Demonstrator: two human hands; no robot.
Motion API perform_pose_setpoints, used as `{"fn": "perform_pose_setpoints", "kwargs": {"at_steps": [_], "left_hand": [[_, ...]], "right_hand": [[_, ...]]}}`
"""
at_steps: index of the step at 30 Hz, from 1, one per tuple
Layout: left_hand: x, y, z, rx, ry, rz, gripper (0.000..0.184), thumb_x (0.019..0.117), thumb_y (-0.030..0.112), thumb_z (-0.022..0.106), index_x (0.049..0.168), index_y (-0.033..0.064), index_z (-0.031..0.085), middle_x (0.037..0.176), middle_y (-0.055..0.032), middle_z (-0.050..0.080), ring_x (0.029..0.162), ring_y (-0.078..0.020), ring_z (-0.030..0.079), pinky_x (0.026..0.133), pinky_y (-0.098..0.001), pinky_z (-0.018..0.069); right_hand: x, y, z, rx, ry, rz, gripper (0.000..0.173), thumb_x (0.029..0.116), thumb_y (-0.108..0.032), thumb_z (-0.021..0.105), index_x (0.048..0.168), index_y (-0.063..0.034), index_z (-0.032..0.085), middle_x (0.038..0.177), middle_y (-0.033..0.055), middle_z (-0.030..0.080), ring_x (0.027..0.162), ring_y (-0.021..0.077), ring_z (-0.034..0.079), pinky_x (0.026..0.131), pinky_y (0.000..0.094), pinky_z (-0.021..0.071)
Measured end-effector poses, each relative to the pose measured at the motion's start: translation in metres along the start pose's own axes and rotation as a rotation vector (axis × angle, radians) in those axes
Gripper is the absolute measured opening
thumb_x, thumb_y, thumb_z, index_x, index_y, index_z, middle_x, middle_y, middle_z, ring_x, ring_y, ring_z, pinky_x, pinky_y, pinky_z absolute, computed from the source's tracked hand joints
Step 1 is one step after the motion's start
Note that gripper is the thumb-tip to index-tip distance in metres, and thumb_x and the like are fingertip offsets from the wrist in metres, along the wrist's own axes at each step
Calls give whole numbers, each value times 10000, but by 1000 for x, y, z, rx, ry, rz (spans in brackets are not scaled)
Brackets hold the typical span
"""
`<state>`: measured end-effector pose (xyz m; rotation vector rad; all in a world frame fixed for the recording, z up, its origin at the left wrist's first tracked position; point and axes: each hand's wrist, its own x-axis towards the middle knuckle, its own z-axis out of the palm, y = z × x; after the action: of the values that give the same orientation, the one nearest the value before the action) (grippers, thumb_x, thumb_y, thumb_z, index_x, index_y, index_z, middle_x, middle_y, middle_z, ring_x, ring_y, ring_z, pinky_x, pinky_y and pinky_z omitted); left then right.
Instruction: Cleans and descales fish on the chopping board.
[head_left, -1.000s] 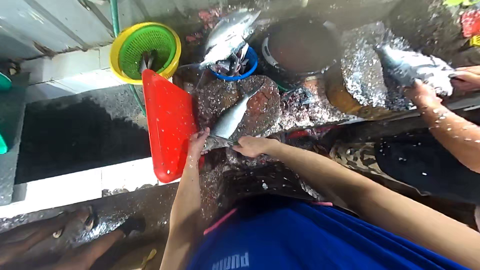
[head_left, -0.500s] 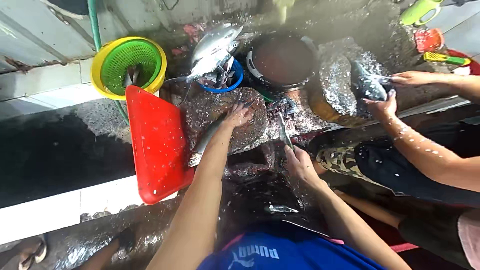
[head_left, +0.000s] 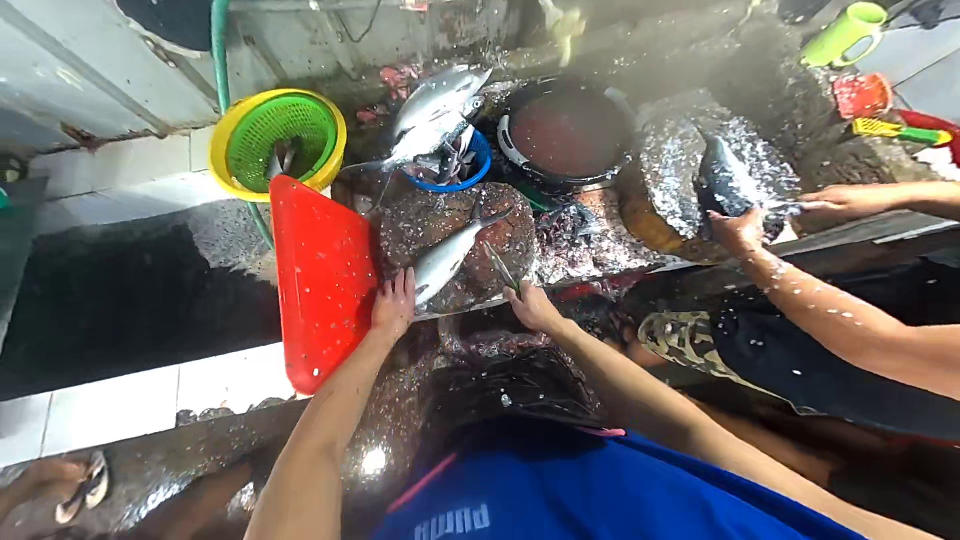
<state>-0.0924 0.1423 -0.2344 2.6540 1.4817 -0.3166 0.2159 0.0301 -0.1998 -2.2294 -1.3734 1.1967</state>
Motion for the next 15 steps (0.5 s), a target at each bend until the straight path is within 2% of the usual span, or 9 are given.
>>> {"fn": "perform_pose_setpoints", "kwargs": {"at_steps": [3, 5, 6, 8, 9, 11, 12, 13, 15], "left_hand": [[3, 11, -3, -171, 37, -169, 780, 958, 247, 677, 1619, 122, 282, 1588, -229, 405, 1343, -448, 527, 1032, -599, 489], [-10, 21, -15, -373, 10, -288, 730, 955, 270, 671, 1587, 125, 337, 1468, -261, 524, 1222, -473, 610, 967, -634, 522], [-17, 23, -24, -486, -7, -339, 701, 949, 349, 684, 1549, 127, 395, 1378, -256, 598, 1168, -470, 640, 948, -649, 525], [-31, 21, -38, -734, -49, -423, 705, 895, 430, 733, 1470, 102, 488, 1232, -244, 679, 1133, -443, 660, 957, -660, 514], [-37, 18, -43, -841, -75, -455, 748, 865, 442, 756, 1465, 82, 492, 1222, -240, 681, 1139, -420, 660, 970, -645, 516], [-47, 17, -46, -952, -124, -486, 846, 801, 423, 830, 1473, 54, 470, 1234, -237, 668, 1144, -388, 657, 982, -611, 527], [-51, 21, -45, -932, -135, -487, 867, 762, 395, 853, 1464, 56, 474, 1219, -231, 676, 1130, -383, 665, 967, -605, 538], [-54, 25, -45, -899, -151, -484, 891, 731, 371, 858, 1464, 51, 466, 1222, -231, 674, 1143, -384, 660, 975, -608, 533], [-55, 26, -45, -863, -178, -504, 916, 714, 349, 860, 1476, 33, 462, 1265, -235, 661, 1196, -386, 638, 1018, -606, 510]], "right_hand": [[18, -46, -8, 397, -61, -50, 572, 1094, -543, 358, 1012, -35, 608, 654, 62, 547, 518, 179, 554, 543, 369, 530], [14, -82, -16, 630, -103, -136, 559, 1082, -586, 361, 974, -83, 579, 578, 6, 475, 436, 121, 480, 458, 305, 485], [11, -99, -20, 679, -105, -192, 527, 1087, -561, 375, 977, -87, 579, 564, 2, 458, 416, 115, 459, 432, 298, 468], [15, -119, -18, 685, -109, -245, 504, 1078, -564, 403, 954, -105, 572, 540, 1, 431, 394, 114, 432, 406, 288, 441], [25, -120, -9, 621, -89, -256, 518, 1069, -585, 410, 959, -108, 577, 547, 18, 441, 400, 131, 442, 406, 304, 444], [45, -106, 31, 359, -7, -255, 558, 1068, -574, 410, 1060, -64, 636, 689, 122, 570, 537, 249, 571, 508, 456, 521], [42, -95, 57, 205, -25, -265, 532, 1076, -518, 421, 1133, -44, 655, 830, 171, 659, 695, 309, 668, 642, 539, 585], [27, -90, 77, 90, -77, -275, 523, 1085, -476, 423, 1167, -12, 650, 940, 214, 690, 839, 358, 703, 766, 586, 587], [-9, -87, 79, -90, -241, -294, 522, 1092, -432, 400, 1206, 21, 634, 1070, 237, 689, 1024, 367, 690, 928, 578, 541]]}}
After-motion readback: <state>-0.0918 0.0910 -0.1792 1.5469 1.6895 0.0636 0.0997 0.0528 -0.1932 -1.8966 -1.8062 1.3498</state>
